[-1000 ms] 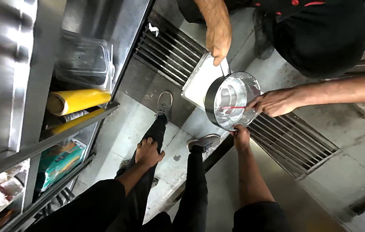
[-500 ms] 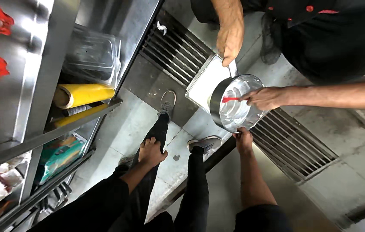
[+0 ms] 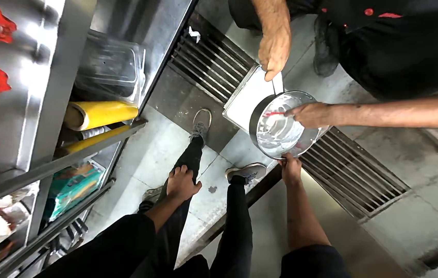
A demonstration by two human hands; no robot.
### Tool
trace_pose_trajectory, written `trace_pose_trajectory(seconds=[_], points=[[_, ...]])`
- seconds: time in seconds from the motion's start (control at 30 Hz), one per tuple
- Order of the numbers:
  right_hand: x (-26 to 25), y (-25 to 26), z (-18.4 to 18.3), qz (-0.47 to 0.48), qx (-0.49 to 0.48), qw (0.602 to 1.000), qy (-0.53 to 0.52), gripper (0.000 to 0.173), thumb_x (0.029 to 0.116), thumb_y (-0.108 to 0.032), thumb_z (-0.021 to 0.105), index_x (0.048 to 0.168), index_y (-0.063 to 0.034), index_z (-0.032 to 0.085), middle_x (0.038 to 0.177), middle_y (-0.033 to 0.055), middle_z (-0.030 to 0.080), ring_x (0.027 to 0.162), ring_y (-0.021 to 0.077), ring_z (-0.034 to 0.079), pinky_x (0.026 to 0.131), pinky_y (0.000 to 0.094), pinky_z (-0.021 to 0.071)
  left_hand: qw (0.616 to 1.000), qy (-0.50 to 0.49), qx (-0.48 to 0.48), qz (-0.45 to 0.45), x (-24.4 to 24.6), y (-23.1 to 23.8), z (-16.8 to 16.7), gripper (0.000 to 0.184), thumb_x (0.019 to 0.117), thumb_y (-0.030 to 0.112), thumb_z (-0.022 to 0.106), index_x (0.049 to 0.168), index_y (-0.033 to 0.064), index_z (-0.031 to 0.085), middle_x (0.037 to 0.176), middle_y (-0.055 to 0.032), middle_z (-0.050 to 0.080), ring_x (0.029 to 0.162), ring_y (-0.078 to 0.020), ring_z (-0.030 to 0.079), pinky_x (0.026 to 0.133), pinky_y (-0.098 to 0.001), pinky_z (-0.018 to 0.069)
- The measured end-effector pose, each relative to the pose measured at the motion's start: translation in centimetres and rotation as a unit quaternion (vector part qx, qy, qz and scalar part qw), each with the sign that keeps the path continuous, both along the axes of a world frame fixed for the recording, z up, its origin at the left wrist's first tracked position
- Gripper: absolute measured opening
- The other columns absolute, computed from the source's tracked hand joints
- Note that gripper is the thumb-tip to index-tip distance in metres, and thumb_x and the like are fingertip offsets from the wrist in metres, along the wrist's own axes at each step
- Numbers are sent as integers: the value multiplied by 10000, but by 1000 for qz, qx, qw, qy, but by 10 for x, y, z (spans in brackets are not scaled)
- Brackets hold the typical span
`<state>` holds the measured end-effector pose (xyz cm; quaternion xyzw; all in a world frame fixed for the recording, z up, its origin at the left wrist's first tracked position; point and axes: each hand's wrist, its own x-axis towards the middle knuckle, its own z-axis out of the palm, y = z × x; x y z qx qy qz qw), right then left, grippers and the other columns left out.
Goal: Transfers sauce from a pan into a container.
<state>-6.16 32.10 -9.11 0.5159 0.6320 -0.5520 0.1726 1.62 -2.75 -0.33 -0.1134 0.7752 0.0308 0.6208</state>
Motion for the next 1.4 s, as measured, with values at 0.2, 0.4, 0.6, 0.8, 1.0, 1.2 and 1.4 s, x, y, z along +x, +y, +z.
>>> trace_pose_trajectory(seconds=[0.2,0.4,0.6,0.8,1.0,1.2,1.4], points=[[-6,-5,2,-9,7,1000,6,65,964,-25,560,903,-47,558,717,-10,554,584,50,551,590,214,514,1000,-4,-2,-8,-5,1,2,584,952,610,542,1281,149,685,1459,-93,536,1385,-297,467,1101,-518,391],[-1,2,3,-15,8,1000,6,52,970,-52,558,917,-48,555,750,4,554,620,69,560,620,241,522,1000,-4,-4,-12,-6,1,1,580,950,608,539,1274,151,686,1458,-88,533,1383,-292,465,1104,-511,384],[-3,0,-2,5,19,1000,5,37,976,-45,586,985,-10,585,817,25,584,665,68,575,653,240,527,1000,2,-3,-14,-4,1,0,592,947,613,537,1279,146,684,1440,-97,543,1373,-298,476,1114,-521,381],[-1,3,5,-7,15,1000,6,24,981,-37,557,974,-18,570,773,8,571,615,53,563,616,225,524,1000,2,-2,-10,-4,2,1,590,951,609,555,1279,137,687,1463,-100,535,1386,-305,469,1104,-521,389],[-4,9,1,8,33,999,0,74,972,-55,594,1021,1,589,834,37,590,681,74,581,660,245,525,1000,8,-3,-14,-4,1,0,581,949,605,545,1262,138,690,1432,-99,548,1376,-293,475,1111,-512,384],[-13,18,4,23,45,999,-4,82,980,-64,589,1008,12,580,859,52,574,721,91,578,700,270,525,1000,1,-9,-22,-7,1,2,582,954,608,550,1265,135,690,1440,-99,549,1373,-294,481,1093,-513,400],[-16,29,8,42,35,999,7,67,984,-67,558,988,-7,587,809,25,581,676,70,578,672,254,530,1000,-3,-7,-18,-10,4,2,578,953,605,548,1259,137,692,1442,-98,548,1382,-291,472,1105,-513,392]])
